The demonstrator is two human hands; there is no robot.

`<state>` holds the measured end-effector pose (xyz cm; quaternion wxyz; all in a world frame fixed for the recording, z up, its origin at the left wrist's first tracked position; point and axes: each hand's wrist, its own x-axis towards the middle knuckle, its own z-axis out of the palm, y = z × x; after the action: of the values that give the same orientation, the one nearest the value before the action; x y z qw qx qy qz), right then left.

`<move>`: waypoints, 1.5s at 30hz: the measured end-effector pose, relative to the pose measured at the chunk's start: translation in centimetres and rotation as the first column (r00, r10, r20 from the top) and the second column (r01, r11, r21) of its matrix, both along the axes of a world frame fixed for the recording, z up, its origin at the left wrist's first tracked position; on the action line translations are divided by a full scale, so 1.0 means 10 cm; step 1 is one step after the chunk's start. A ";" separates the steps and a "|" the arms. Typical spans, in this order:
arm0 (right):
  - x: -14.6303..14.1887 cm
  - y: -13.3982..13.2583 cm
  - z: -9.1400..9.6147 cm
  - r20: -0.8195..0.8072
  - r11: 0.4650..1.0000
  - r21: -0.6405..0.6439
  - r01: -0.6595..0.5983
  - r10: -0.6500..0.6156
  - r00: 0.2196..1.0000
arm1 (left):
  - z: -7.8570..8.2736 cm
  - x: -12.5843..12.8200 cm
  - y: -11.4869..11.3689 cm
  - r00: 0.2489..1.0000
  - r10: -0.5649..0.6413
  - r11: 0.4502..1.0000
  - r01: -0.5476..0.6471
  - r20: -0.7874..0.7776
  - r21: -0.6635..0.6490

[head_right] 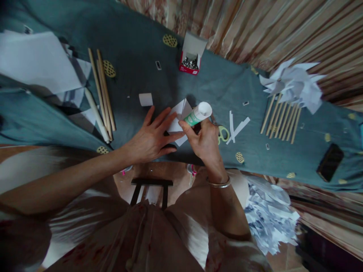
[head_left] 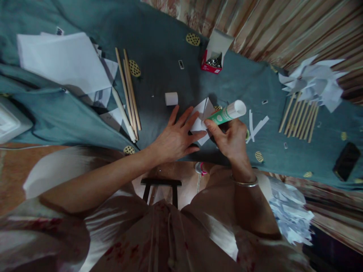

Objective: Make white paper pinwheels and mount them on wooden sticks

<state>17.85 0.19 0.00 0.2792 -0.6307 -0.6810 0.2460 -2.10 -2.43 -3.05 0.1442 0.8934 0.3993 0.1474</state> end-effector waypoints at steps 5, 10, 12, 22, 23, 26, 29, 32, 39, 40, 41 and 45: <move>0.00 0.02 -0.01 -0.011 1.000 0.029 -0.001 0.001 1.000 | -0.01 -0.01 0.00 1.000 -0.002 1.000 0.002 0.027 0.003; -0.02 0.04 -0.01 -0.034 1.000 0.023 0.003 -0.002 0.999 | -0.02 0.00 0.00 0.998 -0.006 1.000 0.005 0.057 0.011; -0.02 0.05 -0.02 -0.051 1.000 0.024 0.001 0.000 0.999 | -0.02 0.00 0.00 0.998 -0.005 1.000 0.004 0.056 0.016; -0.05 0.09 -0.04 -0.046 1.000 0.004 -0.008 0.008 0.999 | -0.01 0.00 0.00 0.999 -0.001 1.000 0.000 0.051 0.018; -0.05 0.10 -0.04 -0.040 1.000 0.003 -0.011 0.011 0.999 | -0.01 0.00 0.00 0.998 -0.001 1.000 0.000 0.057 0.016; -0.05 0.10 -0.04 -0.003 1.000 -0.001 -0.021 0.021 1.000 | -0.02 0.00 0.00 0.998 -0.002 1.000 0.001 0.066 0.014; -0.06 0.10 -0.04 0.043 1.000 0.008 -0.026 0.026 0.999 | -0.03 0.00 0.00 0.998 -0.001 1.000 0.000 0.066 0.017; -0.07 0.10 -0.03 0.062 0.999 0.010 -0.034 0.033 0.998 | -0.03 0.00 0.00 0.998 0.002 1.000 -0.003 0.069 0.014; -0.10 0.08 0.00 0.050 0.998 0.022 -0.066 0.065 0.997 | -0.01 0.00 0.00 0.999 0.005 1.000 -0.004 0.050 -0.005; -0.10 0.08 0.01 0.048 0.998 0.022 -0.065 0.064 0.997 | -0.01 0.00 0.00 0.999 0.006 1.000 -0.005 0.052 -0.006; -0.10 0.07 0.01 0.045 0.998 0.018 -0.064 0.063 0.997 | -0.01 0.00 0.00 0.998 0.007 1.000 -0.007 0.055 -0.006; -0.10 0.06 0.01 0.042 0.998 0.003 -0.067 0.067 0.997 | -0.02 0.00 0.00 0.997 0.010 1.000 -0.010 0.072 0.003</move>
<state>16.84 0.76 0.08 0.2576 -0.6119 -0.7081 0.2406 -2.11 -2.46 -3.24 0.1562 0.8857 0.3981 0.1808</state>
